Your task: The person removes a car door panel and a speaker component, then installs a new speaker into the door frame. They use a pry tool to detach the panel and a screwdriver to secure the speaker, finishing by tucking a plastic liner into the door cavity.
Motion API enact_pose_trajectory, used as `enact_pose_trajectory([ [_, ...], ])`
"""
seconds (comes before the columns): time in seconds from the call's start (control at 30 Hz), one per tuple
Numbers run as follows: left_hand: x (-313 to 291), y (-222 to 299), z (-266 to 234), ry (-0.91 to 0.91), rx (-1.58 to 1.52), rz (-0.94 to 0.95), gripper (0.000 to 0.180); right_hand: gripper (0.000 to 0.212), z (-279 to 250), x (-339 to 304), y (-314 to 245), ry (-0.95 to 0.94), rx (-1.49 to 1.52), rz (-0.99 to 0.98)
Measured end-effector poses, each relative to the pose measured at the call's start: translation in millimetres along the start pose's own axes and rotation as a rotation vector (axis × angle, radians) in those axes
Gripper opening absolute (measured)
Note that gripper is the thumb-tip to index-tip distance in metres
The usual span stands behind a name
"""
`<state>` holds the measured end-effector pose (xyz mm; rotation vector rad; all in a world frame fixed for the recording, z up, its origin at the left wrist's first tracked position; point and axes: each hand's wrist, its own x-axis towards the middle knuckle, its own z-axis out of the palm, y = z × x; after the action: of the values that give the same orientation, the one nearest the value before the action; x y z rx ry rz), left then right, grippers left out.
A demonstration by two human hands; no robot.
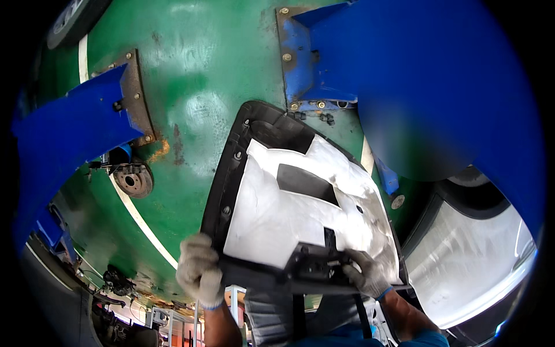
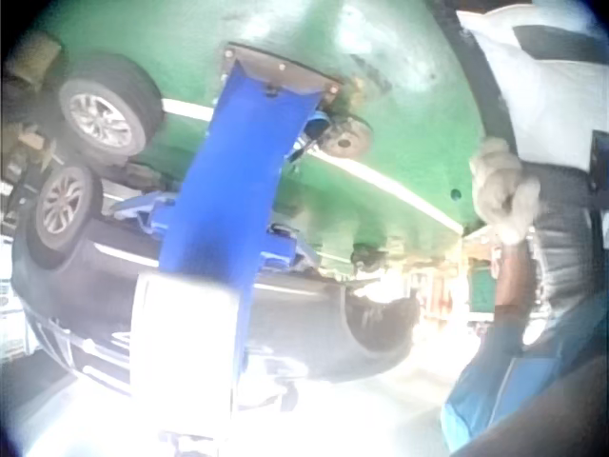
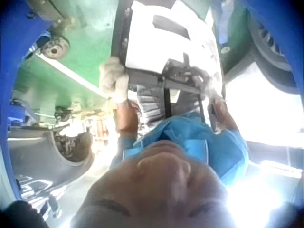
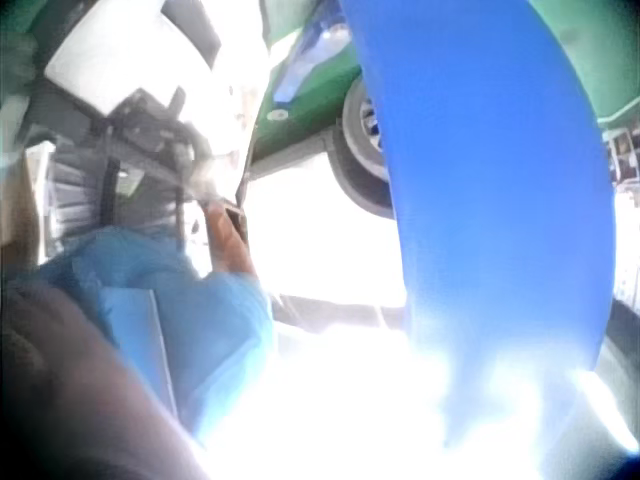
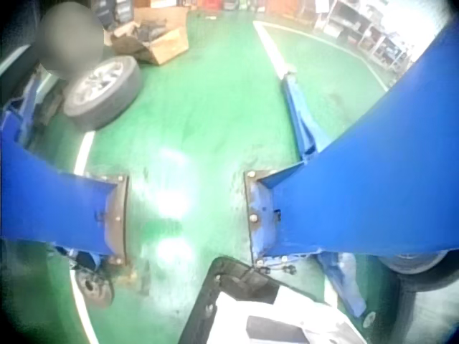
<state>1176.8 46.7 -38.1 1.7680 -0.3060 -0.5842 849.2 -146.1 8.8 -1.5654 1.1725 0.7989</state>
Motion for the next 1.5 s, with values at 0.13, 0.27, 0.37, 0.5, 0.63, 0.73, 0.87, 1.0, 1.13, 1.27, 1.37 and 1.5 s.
enact_pose_trajectory([
  [0.13, 3.2, 14.4, 11.5, 0.005, -0.073, -0.008, 0.015, 0.040, -15.5, -67.5, 30.7, -0.019, 0.098, 0.005],
  [0.27, 16.0, 26.6, 0.9, -0.010, -0.106, 0.039, 0.020, 0.044, 4.1, -93.1, 28.5, 0.176, -0.048, 0.022],
  [0.37, 34.2, 62.7, 10.0, 0.054, -0.107, -0.051, 0.011, 0.049, -15.3, -98.9, -9.2, 0.320, -0.141, -0.091],
  [0.5, 116.4, 96.7, 34.4, 0.100, 0.091, -0.092, 0.035, 0.058, -79.4, -69.0, -62.8, 0.243, -0.082, -0.063],
  [0.63, 196.6, 119.6, 60.5, 0.098, 0.120, -0.053, 0.063, 0.073, -135.4, -9.4, -111.1, 0.258, -0.144, -0.178],
  [0.73, 180.0, 120.2, 89.5, 0.325, 0.301, 0.158, 0.060, 0.071, -163.1, 31.2, -108.3, 0.515, -0.255, -0.384],
  [0.87, 75.8, 98.7, 105.6, 0.142, 0.324, 0.082, 0.054, 0.068, -184.5, 58.0, -103.8, 0.679, -0.385, -0.407],
  [1.0, -34.4, 36.6, 71.7, -0.057, 0.441, -0.212, 0.050, 0.061, -171.8, 63.8, -104.8, 0.909, -0.437, -0.471],
  [1.13, -133.5, 8.7, 18.5, -0.127, 0.647, -0.412, 0.052, 0.050, -180.6, 12.7, -87.7, 1.143, -0.294, -0.575],
  [1.27, -210.6, -23.5, -33.3, -0.211, 0.587, -0.746, 0.049, 0.024, -142.6, -102.7, -31.2, 1.189, -0.033, -0.615],
  [1.37, -181.5, -41.5, -10.4, -0.461, 0.643, -0.818, 0.045, 0.037, -50.6, -136.6, 88.9, 0.722, 0.165, -0.322],
  [1.5, -111.1, 20.0, 64.4, -0.662, 0.778, -0.573, 0.041, 0.050, 104.3, -198.9, 273.3, 0.522, 0.625, 0.502],
])
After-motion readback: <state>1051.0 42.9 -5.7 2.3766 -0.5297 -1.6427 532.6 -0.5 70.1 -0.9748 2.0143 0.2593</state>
